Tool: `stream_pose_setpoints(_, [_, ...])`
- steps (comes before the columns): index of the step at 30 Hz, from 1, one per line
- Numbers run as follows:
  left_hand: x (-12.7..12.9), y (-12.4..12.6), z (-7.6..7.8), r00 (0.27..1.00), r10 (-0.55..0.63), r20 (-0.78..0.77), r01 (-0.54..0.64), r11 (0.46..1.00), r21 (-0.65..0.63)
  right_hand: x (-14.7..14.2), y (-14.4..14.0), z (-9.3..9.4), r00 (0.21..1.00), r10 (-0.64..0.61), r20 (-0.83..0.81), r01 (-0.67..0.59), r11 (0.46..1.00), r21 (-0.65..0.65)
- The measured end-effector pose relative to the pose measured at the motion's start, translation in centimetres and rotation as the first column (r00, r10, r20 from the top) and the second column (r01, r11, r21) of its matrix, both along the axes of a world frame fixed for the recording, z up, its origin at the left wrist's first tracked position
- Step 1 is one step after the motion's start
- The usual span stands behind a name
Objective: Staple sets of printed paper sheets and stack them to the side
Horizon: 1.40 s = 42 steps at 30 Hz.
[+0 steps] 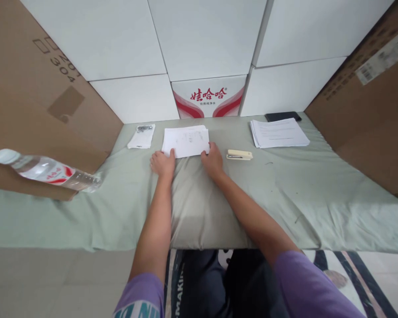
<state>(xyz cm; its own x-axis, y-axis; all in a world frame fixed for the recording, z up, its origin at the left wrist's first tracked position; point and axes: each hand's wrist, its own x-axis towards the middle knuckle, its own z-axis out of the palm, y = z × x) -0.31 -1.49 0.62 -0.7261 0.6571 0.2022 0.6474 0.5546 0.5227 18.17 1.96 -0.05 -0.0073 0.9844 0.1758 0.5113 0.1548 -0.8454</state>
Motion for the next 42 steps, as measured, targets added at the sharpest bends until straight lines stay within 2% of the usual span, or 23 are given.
stream_pose_setpoints(8, [-0.5,0.1,0.0,0.997,-0.031,0.068,0.026,0.997,0.071,0.1,0.0,-0.2,1.000,0.004,0.018,-0.004,1.000,-0.020])
stream_pose_setpoints(14, [-0.4,-0.3,0.1,0.996,-0.081,-0.023,0.083,0.991,0.110,0.1,0.1,-0.3,1.000,0.004,0.008,-0.004,1.000,-0.014])
stream_pose_setpoints(18, [-0.4,-0.3,0.0,0.995,-0.095,-0.026,0.097,0.989,0.108,0.2,0.1,-0.1,1.000,-0.003,0.006,0.003,1.000,-0.025])
stream_pose_setpoints(26, [-0.7,0.0,-0.1,0.987,-0.078,0.142,0.062,0.991,0.116,0.3,0.1,0.3,0.999,-0.025,-0.020,0.025,0.999,-0.020])
stream_pose_setpoints(30, [-1.4,0.1,-0.5,0.984,-0.103,0.142,0.077,0.981,0.178,0.3,0.4,0.2,0.998,-0.038,-0.054,0.038,0.999,-0.014])
stream_pose_setpoints(36, [-2.2,0.2,-0.6,0.953,-0.177,0.248,0.110,0.959,0.262,0.6,0.8,-0.1,0.995,-0.046,-0.083,0.044,0.998,-0.036])
stream_pose_setpoints(42, [-2.2,0.0,-0.3,0.935,-0.172,0.310,0.073,0.950,0.304,0.8,1.1,-0.4,0.989,-0.058,-0.135,0.054,0.998,-0.027])
